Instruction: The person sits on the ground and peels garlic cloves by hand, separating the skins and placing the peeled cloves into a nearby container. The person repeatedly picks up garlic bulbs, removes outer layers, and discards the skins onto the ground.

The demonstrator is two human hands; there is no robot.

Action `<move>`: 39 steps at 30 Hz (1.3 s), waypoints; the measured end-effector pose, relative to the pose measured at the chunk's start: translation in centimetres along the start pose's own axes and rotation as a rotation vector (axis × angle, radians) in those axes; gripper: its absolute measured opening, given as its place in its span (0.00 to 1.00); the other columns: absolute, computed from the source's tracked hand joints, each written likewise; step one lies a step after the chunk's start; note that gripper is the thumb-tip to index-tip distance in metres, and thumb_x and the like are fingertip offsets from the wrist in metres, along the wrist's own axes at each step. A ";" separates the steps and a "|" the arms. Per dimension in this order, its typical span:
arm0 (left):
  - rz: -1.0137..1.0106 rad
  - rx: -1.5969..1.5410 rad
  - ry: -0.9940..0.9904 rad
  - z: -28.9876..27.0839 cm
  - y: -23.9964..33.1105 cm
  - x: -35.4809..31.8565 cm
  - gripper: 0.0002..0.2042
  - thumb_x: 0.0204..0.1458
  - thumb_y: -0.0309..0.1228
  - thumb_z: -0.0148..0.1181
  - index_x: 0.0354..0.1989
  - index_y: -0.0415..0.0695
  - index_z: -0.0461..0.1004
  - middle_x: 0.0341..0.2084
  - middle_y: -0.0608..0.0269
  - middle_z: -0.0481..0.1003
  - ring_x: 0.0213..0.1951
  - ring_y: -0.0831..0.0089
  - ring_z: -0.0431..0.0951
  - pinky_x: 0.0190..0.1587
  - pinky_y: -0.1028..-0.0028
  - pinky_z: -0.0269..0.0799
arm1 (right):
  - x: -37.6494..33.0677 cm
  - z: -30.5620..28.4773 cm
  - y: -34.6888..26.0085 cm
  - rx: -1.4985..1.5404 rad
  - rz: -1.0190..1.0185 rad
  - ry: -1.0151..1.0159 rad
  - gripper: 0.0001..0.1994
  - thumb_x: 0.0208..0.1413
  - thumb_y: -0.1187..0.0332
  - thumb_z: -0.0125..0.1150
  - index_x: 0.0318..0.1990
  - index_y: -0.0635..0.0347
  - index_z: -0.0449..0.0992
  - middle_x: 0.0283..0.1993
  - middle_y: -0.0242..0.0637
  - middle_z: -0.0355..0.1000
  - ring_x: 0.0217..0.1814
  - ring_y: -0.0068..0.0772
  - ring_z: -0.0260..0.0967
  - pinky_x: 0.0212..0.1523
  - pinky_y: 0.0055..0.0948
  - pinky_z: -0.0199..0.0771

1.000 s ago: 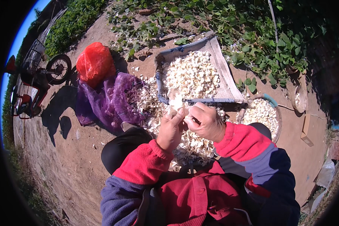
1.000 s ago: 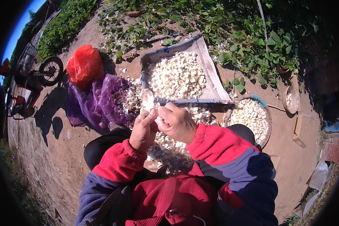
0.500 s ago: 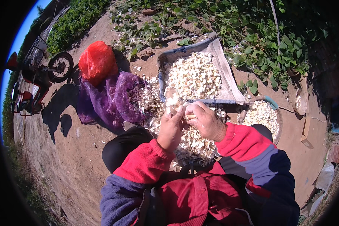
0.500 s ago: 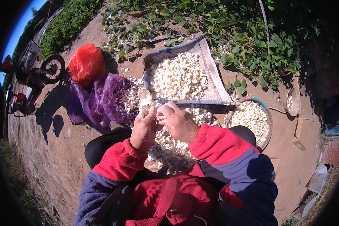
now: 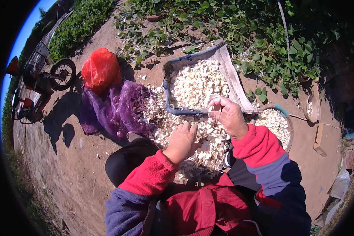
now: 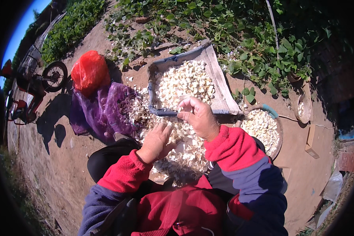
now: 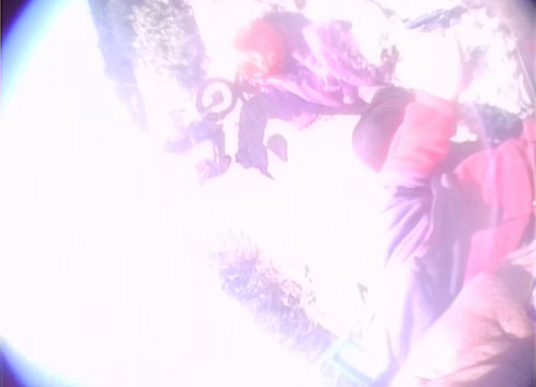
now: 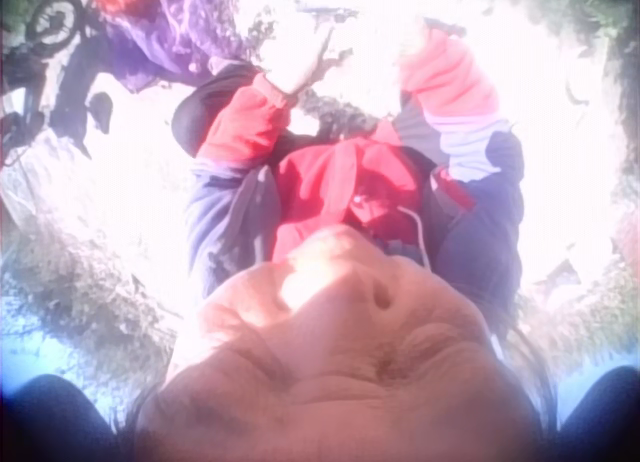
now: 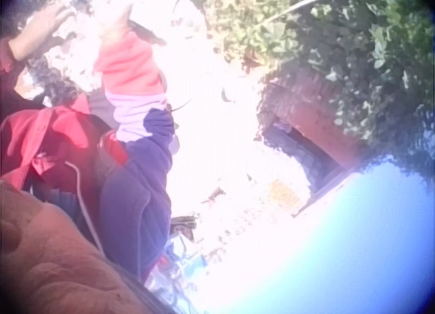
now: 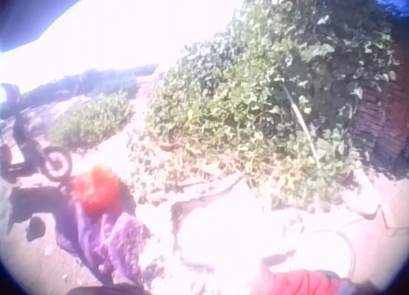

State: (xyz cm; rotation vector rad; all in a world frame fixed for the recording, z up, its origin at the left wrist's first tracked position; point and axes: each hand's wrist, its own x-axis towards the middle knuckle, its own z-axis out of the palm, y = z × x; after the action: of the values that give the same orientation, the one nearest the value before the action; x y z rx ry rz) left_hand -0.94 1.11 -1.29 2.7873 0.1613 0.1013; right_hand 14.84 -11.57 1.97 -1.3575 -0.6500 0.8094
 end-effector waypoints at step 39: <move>-0.263 -1.003 0.166 -0.9 0.2 0.1 0.14 0.52 0.18 0.61 0.46 0.38 0.68 0.27 0.65 0.74 0.30 0.82 0.71 0.33 0.79 0.68 | -1.4 0.1 3.1 -0.136 0.437 -0.311 0.08 0.57 0.72 0.56 0.42 0.66 0.72 0.26 0.34 0.71 0.26 0.21 0.71 0.22 0.27 0.72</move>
State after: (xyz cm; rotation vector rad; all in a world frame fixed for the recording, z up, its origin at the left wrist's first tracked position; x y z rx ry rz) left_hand -0.91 1.21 -0.34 1.7416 0.3887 0.2630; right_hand 13.55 -12.55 -1.06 -1.5373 -0.6648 1.3676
